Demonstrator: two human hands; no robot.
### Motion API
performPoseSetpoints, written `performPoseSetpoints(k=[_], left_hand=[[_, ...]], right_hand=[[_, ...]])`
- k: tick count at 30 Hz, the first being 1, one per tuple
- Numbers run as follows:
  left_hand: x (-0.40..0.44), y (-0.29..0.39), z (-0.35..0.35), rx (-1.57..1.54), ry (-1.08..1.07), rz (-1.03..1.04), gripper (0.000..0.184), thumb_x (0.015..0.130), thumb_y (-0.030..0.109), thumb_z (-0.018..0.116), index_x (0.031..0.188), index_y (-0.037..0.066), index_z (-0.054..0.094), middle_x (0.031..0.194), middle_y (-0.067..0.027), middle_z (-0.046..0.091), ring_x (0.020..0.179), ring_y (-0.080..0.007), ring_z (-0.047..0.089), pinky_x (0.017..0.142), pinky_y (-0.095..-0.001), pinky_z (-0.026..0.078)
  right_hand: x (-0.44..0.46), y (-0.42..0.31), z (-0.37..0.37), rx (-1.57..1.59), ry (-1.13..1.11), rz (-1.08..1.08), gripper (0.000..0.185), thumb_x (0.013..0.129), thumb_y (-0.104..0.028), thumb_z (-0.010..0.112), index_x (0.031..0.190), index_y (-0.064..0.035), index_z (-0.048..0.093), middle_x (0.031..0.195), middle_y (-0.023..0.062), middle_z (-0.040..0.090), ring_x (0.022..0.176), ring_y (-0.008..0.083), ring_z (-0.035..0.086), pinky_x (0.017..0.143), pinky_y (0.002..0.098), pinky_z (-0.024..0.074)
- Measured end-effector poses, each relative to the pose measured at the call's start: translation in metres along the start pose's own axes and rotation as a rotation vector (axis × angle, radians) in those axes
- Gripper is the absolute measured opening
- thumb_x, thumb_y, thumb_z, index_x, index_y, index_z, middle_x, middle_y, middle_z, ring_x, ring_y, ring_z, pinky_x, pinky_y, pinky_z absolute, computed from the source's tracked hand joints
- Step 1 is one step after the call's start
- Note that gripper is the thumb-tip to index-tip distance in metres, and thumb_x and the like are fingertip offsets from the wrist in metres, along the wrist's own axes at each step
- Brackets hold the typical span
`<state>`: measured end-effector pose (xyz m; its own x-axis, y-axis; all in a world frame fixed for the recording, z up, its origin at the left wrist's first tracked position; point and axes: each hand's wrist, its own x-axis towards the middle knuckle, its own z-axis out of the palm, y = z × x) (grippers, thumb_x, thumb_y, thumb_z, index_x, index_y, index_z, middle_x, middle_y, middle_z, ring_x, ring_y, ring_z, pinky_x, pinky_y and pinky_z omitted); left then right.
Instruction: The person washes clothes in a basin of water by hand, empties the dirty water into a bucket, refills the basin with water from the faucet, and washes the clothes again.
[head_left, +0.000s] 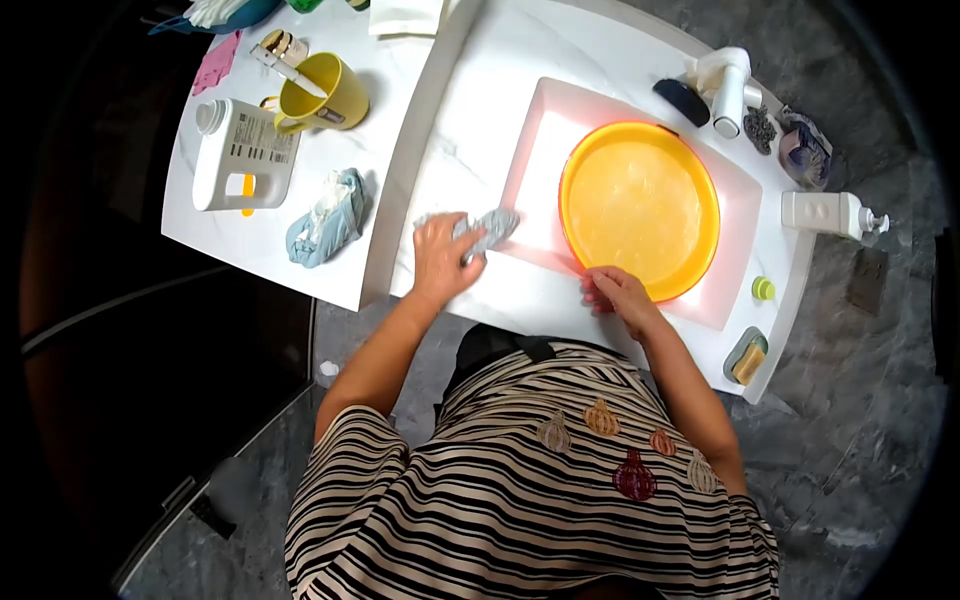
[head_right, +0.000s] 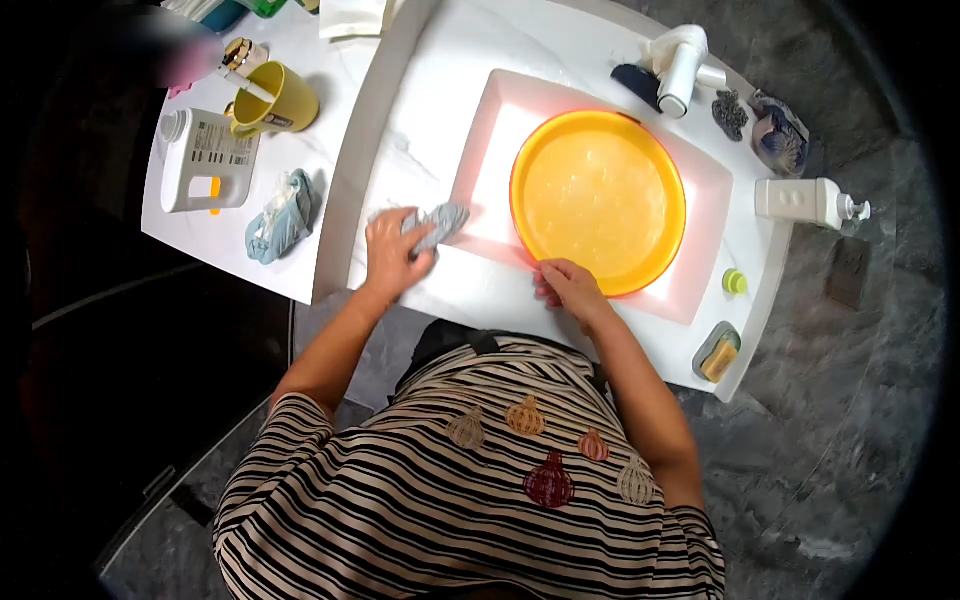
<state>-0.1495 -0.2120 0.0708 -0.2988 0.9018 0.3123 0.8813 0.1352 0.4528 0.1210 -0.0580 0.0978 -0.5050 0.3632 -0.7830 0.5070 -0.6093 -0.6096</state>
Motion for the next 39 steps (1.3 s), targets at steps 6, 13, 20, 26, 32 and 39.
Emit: performPoseSetpoints(k=[6,13,20,26,32,39], left_hand=[[-0.051,0.035,-0.006,-0.078,-0.191,0.055,0.042,0.061,0.015,0.065,0.103,0.017,0.066,0.121,-0.0106,0.054,0.11,-0.0295,0.048,0.088,-0.0436,0.033],[-0.005,0.085,0.049,-0.385,-0.442,0.486,0.04,0.064,0.016,0.068,0.104,0.018,0.064,0.125,-0.006,0.052,0.113,-0.0264,0.047,0.086,-0.044,0.034],[0.051,0.143,0.062,-1.039,-0.574,-0.459,0.028,0.09,0.026,0.052,0.106,0.003,0.055,0.112,-0.0142,0.054,0.108,-0.0331,0.048,0.095,-0.0355,0.037],[0.079,0.153,0.096,-1.066,-0.386,-0.253,0.029,0.093,0.02,0.046,0.105,-0.004,0.056,0.105,-0.0194,0.057,0.103,-0.0305,0.053,0.094,-0.0347,0.04],[0.103,0.153,0.11,-1.361,-0.285,-0.724,0.032,0.098,0.024,0.039,0.102,0.0,0.059,0.086,-0.0025,0.058,0.076,-0.0066,0.051,0.07,-0.0219,0.043],[0.126,0.151,0.085,-0.964,-0.381,-0.403,0.018,0.085,0.017,0.061,0.099,0.006,0.056,0.084,-0.0052,0.058,0.077,-0.0146,0.056,0.069,-0.0277,0.046]], right_hand=[[0.004,0.006,0.003,-0.012,-0.007,0.0,0.028,0.093,-0.027,0.051,0.109,-0.0046,0.058,0.094,0.0026,0.062,0.078,0.0113,0.058,0.065,0.0242,0.0465],[-0.01,-0.007,-0.006,0.021,0.186,-0.088,0.032,0.095,-0.033,0.047,0.107,-0.0072,0.061,0.094,0.0025,0.062,0.074,0.0093,0.055,0.059,0.0215,0.0376],[-0.019,0.0,-0.028,0.229,0.259,-0.293,0.06,0.096,-0.054,0.028,0.121,-0.005,0.053,0.11,0.0042,0.058,0.103,0.0138,0.053,0.084,0.0279,0.0408],[-0.025,-0.017,-0.038,0.336,0.336,-0.429,0.029,0.091,-0.02,0.058,0.112,-0.0015,0.053,0.103,0.0039,0.06,0.092,0.0119,0.058,0.082,0.0247,0.0458],[-0.037,-0.04,-0.055,0.509,0.357,-0.53,0.026,0.091,-0.024,0.057,0.103,-0.0016,0.055,0.092,0.0038,0.061,0.08,0.0077,0.055,0.073,0.0207,0.0439],[-0.031,-0.047,-0.092,0.423,0.507,-0.539,0.026,0.09,-0.022,0.058,0.106,-0.0016,0.057,0.097,0.0061,0.062,0.082,0.0117,0.06,0.071,0.0232,0.0482]])
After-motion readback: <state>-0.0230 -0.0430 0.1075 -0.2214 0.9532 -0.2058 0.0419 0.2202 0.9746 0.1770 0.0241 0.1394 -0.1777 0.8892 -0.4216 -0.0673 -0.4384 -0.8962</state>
